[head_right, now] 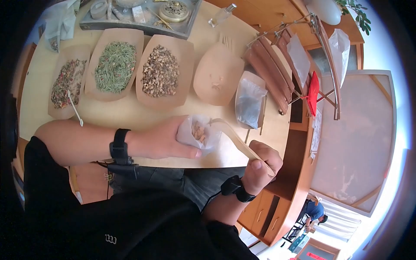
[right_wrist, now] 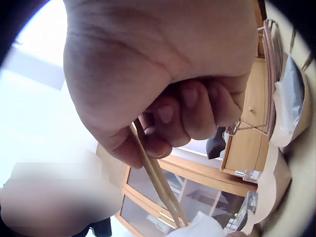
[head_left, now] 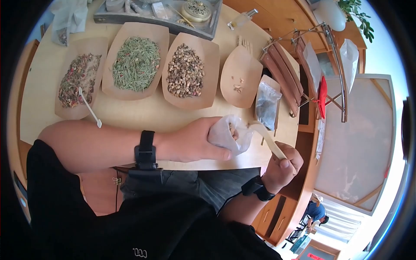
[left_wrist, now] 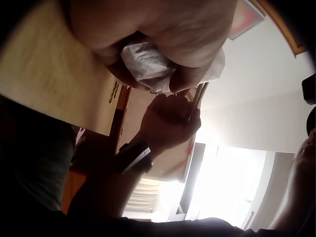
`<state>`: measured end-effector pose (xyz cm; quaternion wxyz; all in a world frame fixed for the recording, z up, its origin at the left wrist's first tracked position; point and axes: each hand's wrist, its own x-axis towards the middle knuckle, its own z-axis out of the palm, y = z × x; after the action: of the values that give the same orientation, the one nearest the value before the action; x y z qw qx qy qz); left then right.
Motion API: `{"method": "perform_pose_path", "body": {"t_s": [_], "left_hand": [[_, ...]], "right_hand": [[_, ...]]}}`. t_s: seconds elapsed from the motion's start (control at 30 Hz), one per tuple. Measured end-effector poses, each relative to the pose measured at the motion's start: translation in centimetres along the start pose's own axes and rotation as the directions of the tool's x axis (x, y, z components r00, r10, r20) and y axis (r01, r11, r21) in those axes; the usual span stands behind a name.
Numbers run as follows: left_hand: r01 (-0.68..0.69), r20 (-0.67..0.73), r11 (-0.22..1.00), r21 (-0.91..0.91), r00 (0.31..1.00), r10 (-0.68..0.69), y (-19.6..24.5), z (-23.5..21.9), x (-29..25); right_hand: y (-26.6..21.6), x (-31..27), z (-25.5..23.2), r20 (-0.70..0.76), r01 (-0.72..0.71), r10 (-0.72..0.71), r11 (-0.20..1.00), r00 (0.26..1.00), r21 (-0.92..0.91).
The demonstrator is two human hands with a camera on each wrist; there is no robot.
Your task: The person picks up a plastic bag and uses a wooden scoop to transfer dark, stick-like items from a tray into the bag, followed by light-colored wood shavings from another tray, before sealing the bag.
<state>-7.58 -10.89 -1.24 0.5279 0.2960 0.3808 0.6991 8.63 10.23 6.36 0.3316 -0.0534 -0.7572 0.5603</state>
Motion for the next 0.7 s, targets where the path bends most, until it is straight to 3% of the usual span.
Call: {"method": "perform_pose_path", "body": {"t_s": [0.1, 0.23, 0.3, 0.37, 0.43, 0.5, 0.7], "left_hand": [[-0.009, 0.002, 0.999, -0.049, 1.0, 0.009, -0.6, 0.1, 0.1], [0.013, 0.0, 1.0, -0.006, 1.0, -0.013, -0.1, 0.3, 0.0], [0.044, 0.014, 0.996, 0.082, 0.999, -0.045, 0.2, 0.2, -0.2], [0.026, 0.05, 0.993, 0.118, 0.998, -0.032, 0.4, 0.0, -0.4], [0.003, 0.084, 0.989, 0.148, 0.996, -0.016, 0.6, 0.1, -0.3], [0.083, 0.076, 0.981, 0.175, 0.992, -0.097, 0.8, 0.1, -0.4], [0.071, 0.093, 0.983, 0.168, 0.992, -0.087, 0.8, -0.2, -0.3]], "right_hand": [[0.4, -0.4, -0.9, 0.077, 0.004, -0.003, 1.0, 0.997, -0.013], [1.4, -0.2, -1.2, -0.059, 0.022, -0.019, 0.999, 0.998, 0.045], [1.6, 0.1, -0.5, -0.141, -0.058, 0.049, 0.996, 0.989, -0.063], [1.1, 1.2, 1.8, -0.275, -0.256, 0.153, 0.882, 0.949, -0.395], [1.6, 2.4, 3.0, -0.232, -0.285, 0.19, 0.818, 0.954, -0.499], [2.2, 3.7, 3.5, -0.147, -0.247, 0.199, 0.76, 0.969, -0.601], [2.9, 6.1, 4.2, -0.002, -0.172, 0.241, 0.687, 0.971, -0.706]]}}
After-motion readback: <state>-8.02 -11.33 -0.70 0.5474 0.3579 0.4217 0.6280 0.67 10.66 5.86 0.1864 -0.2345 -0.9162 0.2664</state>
